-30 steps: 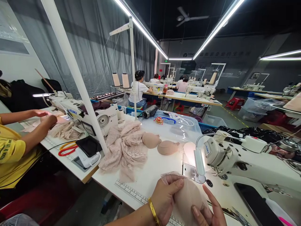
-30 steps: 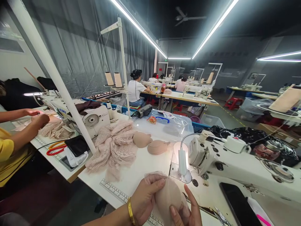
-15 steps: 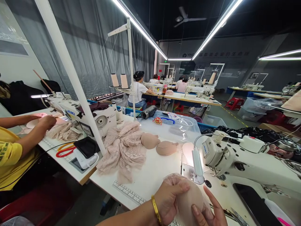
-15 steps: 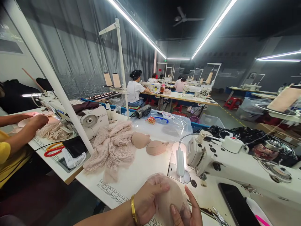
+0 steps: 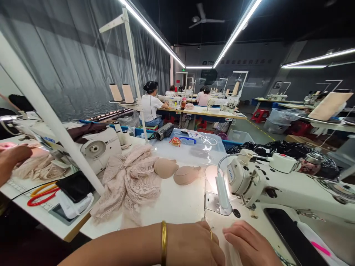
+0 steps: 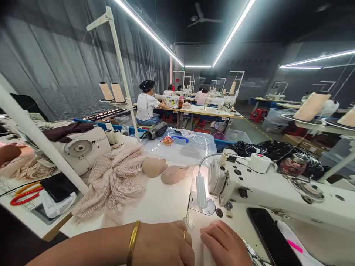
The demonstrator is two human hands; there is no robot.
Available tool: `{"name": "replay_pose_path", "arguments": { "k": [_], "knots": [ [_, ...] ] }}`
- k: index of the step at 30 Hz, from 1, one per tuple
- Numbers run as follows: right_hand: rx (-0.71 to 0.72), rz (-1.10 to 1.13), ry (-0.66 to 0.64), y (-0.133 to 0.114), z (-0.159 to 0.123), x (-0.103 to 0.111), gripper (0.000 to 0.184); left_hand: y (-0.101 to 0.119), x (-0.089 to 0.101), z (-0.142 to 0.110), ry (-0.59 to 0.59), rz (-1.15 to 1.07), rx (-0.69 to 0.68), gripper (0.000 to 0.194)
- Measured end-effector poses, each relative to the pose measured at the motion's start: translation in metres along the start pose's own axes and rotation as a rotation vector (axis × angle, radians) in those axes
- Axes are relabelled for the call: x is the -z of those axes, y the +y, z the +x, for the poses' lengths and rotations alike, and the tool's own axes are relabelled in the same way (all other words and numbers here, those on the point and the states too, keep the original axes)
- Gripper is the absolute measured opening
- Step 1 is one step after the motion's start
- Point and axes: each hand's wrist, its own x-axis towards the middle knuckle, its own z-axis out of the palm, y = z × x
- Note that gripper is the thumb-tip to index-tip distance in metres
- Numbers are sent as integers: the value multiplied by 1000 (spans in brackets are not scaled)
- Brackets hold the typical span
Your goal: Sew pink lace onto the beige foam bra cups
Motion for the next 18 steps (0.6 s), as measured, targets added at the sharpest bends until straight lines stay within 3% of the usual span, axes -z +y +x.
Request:
{"name": "replay_pose_path", "arguments": {
  "k": [2, 4, 6, 10, 13, 18],
  "knots": [
    [154, -115, -111, 15, 16, 3, 26, -15, 6, 9, -91, 433, -10, 28],
    [180, -173, -131, 27, 25, -1, 33, -32, 12, 20, -160, 649, -10, 20],
    [123, -201, -126, 34, 25, -5, 41, -48, 17, 27, -171, 619, 13, 21],
    [71, -143, -176, 36, 14, -1, 48, -67, 13, 32, -41, 496, 82, 12],
    [39, -86, -254, 35, 12, 7, 43, -70, 1, 32, 56, 471, 99, 13],
    [0, -236, -359, 43, 11, 11, 37, -68, -15, 34, 173, 445, 136, 13]
  ]
}}
